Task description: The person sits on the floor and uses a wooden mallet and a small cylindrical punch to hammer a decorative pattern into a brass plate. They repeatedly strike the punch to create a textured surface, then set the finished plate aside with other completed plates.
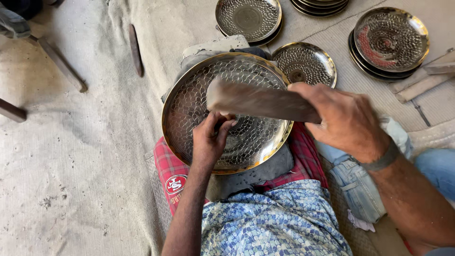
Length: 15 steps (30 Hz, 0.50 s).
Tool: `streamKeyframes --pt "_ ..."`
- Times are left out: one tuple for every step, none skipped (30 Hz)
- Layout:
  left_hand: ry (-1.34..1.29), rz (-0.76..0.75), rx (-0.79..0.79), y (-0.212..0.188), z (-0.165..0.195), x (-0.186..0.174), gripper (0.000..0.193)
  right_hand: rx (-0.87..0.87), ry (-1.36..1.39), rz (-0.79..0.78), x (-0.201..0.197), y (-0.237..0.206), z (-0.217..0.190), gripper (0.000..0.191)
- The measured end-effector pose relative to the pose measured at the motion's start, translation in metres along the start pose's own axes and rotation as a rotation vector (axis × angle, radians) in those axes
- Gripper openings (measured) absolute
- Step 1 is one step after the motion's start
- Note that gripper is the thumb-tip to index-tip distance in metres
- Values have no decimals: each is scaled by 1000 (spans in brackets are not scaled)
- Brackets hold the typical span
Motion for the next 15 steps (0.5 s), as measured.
streamKeyframes --pt "-3 11 3 0 0 0 31 3 194 -4 -3 3 -3 71" --pt "-4 21 2 -1 0 0 35 19 27 -36 -5 2 -7 71" --pt "9 14 -37 -2 -1 0 30 34 -137 -63 -6 0 -10 72" --pt "20 -1 -73 -2 -2 0 25 56 -299 -87 -7 -2 -13 73" --pt "23 -25 -105 -3 -4 0 19 131 -145 -119 -8 -3 -15 72" --pt "-8 -24 -68 -3 -4 1 20 198 5 -145 -9 -4 -16 71" --pt "-36 -16 -37 -3 -5 1 21 255 155 -177 -9 -6 -17 70" --pt "-60 -10 -10 -4 -5 1 23 210 27 -140 -10 -10 -20 70" --pt "-17 -16 -68 -5 -7 1 20 160 -95 -100 -9 -14 -22 70" --pt "23 -34 -125 -5 -9 2 17 121 -215 -60 -8 -18 -24 70" --pt "55 -55 -176 -6 -10 3 15 153 -92 -64 -5 -21 -23 71" --pt "27 -48 -124 -5 -8 4 17 172 25 -67 -2 -23 -20 71" --pt "1 -37 -80 -4 -5 4 19 186 144 -76 1 -26 -16 72" --pt "-21 -28 -36 -3 -1 3 21 204 45 -80 4 -30 -11 71" --pt "-52 31 -19 0 4 -1 23 216 -47 -82 9 -33 -6 70"
Point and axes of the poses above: each hand's wrist, its own y-axis towards the middle knuckle, its own x-axis out of the palm, z = x × y, the point moved 2 cm from there along y, towards the middle knuckle, and after that the axes turned 15 degrees about x, right-handed, at the moved point
